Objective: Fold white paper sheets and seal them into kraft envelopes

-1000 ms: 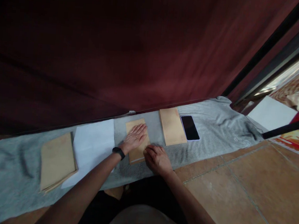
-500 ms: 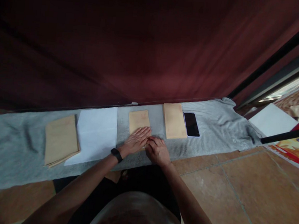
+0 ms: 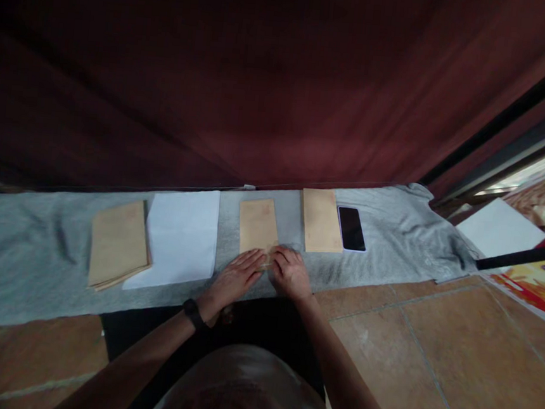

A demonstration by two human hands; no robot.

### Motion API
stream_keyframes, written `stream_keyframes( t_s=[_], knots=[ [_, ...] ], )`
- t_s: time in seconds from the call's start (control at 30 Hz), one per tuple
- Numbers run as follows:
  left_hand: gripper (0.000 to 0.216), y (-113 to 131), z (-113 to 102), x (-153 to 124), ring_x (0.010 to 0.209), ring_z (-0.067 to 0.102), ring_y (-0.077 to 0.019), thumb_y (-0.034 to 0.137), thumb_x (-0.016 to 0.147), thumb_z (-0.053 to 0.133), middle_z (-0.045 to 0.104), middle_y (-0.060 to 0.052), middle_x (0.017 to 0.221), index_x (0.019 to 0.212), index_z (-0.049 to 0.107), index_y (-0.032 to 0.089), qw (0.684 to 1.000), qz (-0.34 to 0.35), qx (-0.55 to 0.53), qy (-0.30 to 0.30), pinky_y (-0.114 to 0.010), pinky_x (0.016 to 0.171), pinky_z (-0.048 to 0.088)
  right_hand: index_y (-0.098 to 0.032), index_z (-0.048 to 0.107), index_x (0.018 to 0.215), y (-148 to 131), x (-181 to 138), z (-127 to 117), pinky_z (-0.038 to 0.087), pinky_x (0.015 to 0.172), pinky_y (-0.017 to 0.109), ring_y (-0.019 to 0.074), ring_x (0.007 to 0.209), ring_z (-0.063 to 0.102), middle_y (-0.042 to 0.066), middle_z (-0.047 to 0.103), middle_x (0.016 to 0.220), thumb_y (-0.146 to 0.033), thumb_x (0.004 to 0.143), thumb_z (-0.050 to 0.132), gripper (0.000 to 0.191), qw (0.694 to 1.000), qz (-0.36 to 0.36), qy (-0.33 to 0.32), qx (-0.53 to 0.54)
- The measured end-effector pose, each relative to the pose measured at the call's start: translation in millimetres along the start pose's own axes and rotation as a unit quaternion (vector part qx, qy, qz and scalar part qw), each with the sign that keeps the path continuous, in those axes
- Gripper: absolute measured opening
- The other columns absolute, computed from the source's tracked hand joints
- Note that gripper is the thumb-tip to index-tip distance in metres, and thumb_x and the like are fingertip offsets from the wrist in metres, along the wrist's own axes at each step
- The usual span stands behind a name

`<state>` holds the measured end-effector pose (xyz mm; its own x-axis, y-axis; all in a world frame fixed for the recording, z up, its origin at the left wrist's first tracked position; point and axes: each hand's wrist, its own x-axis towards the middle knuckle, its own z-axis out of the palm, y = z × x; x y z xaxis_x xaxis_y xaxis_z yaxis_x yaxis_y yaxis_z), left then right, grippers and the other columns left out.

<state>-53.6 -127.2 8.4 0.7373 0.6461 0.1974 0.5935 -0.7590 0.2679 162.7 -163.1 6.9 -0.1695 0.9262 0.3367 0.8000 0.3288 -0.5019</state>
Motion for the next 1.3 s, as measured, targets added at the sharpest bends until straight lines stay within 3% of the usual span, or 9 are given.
stream_keyframes(
  t_s=[0.23,0.5,0.97,1.3],
  knots=[
    [0.030,4,-4,-11,0.130,0.059,-0.0208,0.025,0.102,0.049,0.065,-0.008,0.137,0.128,0.062,0.019,0.998,-0.024,-0.021,0.060,-0.040,0.110,0.049,-0.022,0.068,0.116,3,-1,1,0.047,0.103,0.042,0.0237,0.117,0.062,0.008,0.067,0.128,-0.024,0.098,0.052,0.024,1.000,-0.005,0.003,0.006],
    [0.027,6,-6,-10,0.122,0.064,-0.0216,0.016,0.098,0.053,0.070,-0.008,0.128,0.121,0.066,0.019,0.995,-0.033,-0.044,0.084,-0.041,0.106,0.053,-0.022,0.068,0.119,6,-4,-2,0.048,0.102,0.042,0.0238,0.116,0.063,0.009,0.068,0.128,-0.033,0.099,0.055,0.026,0.999,-0.033,-0.007,0.005],
    [0.020,12,-6,-5,0.109,0.068,-0.0215,0.017,0.098,0.052,0.072,-0.008,0.117,0.111,0.068,0.020,0.985,-0.106,-0.075,0.118,-0.039,0.098,0.056,-0.024,0.068,0.106,7,-2,6,0.049,0.099,0.042,0.0234,0.111,0.065,0.006,0.072,0.119,-0.028,0.099,0.056,0.015,1.000,-0.006,0.014,-0.001],
    [0.013,8,4,-8,0.115,0.060,-0.0257,0.023,0.099,0.053,0.064,-0.011,0.117,0.108,0.061,0.017,0.977,-0.152,-0.058,0.135,-0.045,0.102,0.053,-0.024,0.065,0.100,7,-3,5,0.048,0.098,0.042,0.0238,0.109,0.065,0.007,0.071,0.118,-0.029,0.098,0.055,0.011,1.000,0.006,0.003,0.003]
  ],
)
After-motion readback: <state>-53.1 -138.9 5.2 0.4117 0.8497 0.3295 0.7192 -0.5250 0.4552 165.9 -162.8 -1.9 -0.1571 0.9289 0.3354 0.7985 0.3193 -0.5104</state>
